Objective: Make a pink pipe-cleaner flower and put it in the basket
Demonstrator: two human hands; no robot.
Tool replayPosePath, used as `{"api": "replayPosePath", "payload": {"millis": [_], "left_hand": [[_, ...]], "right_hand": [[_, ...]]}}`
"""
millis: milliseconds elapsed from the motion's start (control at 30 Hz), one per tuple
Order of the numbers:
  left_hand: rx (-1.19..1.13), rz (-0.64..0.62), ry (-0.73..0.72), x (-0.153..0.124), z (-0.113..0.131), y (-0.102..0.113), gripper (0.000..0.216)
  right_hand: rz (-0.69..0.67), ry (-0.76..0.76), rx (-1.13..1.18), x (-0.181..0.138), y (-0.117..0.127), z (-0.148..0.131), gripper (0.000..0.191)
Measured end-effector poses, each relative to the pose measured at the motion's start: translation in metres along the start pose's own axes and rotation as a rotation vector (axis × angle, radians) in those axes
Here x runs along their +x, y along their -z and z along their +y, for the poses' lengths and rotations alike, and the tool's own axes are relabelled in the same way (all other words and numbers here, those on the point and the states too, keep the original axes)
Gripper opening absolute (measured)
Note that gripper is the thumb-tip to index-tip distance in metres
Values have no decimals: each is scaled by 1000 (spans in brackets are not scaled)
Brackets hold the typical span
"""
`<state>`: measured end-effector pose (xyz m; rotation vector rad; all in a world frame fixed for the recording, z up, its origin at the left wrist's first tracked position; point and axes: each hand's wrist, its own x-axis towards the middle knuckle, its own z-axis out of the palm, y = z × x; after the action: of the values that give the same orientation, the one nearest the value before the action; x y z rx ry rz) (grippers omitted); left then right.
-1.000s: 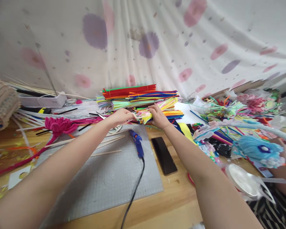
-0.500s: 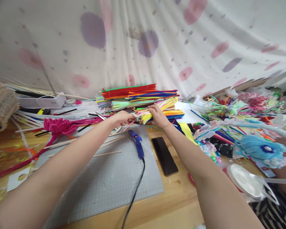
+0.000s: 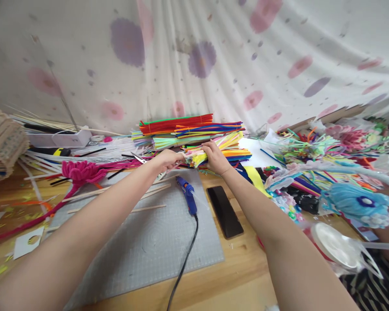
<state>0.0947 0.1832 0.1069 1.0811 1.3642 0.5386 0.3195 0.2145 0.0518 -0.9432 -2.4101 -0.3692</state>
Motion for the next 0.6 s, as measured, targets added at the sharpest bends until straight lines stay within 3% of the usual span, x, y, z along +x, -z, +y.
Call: {"api": "replayPosePath", "payload": {"millis": [133, 300, 533, 600], "left_hand": [[76, 39, -54, 5, -6, 11, 21], [70, -133, -124, -6, -25, 64, 14], [199, -154, -82, -83, -63, 167, 15], [311, -75, -80, -109, -79, 192, 16]], "right_hand": [[7, 34, 5, 0, 1, 0, 47], [-37, 3, 26, 2, 3, 1, 47], [-53, 4, 12, 7, 2, 0, 50], [-68, -4, 0, 9, 0, 0, 51]]}}
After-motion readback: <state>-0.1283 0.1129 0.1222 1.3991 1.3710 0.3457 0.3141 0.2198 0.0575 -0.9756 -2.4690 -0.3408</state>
